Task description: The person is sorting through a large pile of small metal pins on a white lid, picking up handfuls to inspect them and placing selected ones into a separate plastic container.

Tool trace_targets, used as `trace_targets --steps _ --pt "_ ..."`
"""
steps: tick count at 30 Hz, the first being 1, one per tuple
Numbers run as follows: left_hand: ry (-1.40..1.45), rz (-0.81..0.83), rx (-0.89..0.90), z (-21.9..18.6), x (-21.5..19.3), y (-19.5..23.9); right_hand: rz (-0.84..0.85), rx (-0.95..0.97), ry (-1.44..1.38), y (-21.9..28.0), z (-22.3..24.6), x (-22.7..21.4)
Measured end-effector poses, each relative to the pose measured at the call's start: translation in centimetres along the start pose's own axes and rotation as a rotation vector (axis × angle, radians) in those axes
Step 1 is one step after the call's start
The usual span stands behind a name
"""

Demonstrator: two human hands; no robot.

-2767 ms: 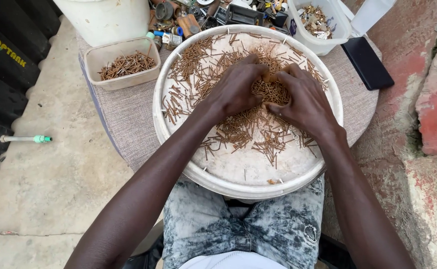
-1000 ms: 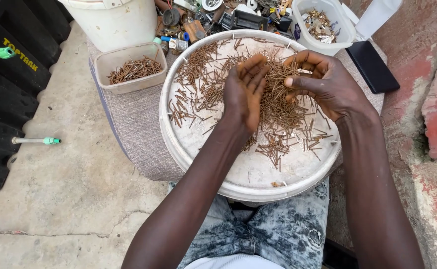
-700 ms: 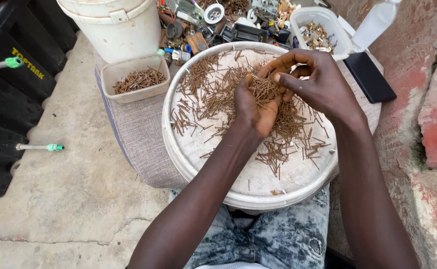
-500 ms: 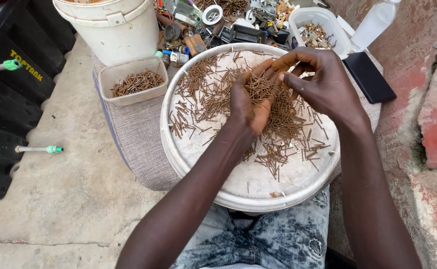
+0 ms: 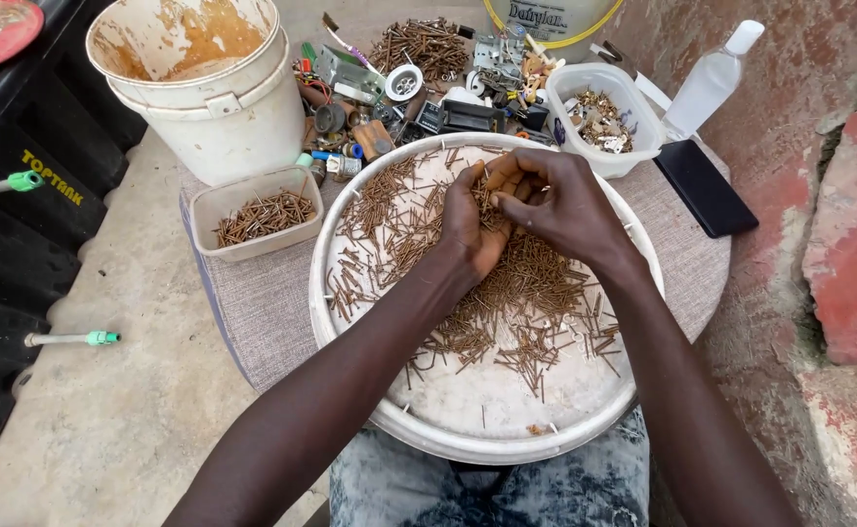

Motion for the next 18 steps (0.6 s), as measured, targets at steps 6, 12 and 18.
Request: trace_targets --steps 6,12,18 --pt "-0.124 -0.111 -0.005 -0.6 0.5 -0.2 -0.041 -0.023 -0.075 -1.2 -0.8 -0.3" --pt "-0.046 0.009 0.023 -0.8 0.2 -0.1 -0.181 -0.066 -0.094 -0.7 -0.8 -0.9" --pt "-0.076 0.197 0.025 -0.7 0.2 -1.1 -0.156 -0.115 -0.002 0.3 -1.4 -0.6"
Point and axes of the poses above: each hand's wrist, its own y-axis away from the middle knuckle, its own x-axis out of the palm, z = x × y, the point moved 5 cm from there along -y, towards the middle knuckle, and after that the axes turned 11 degrees about -z, right-handed, at the moved point
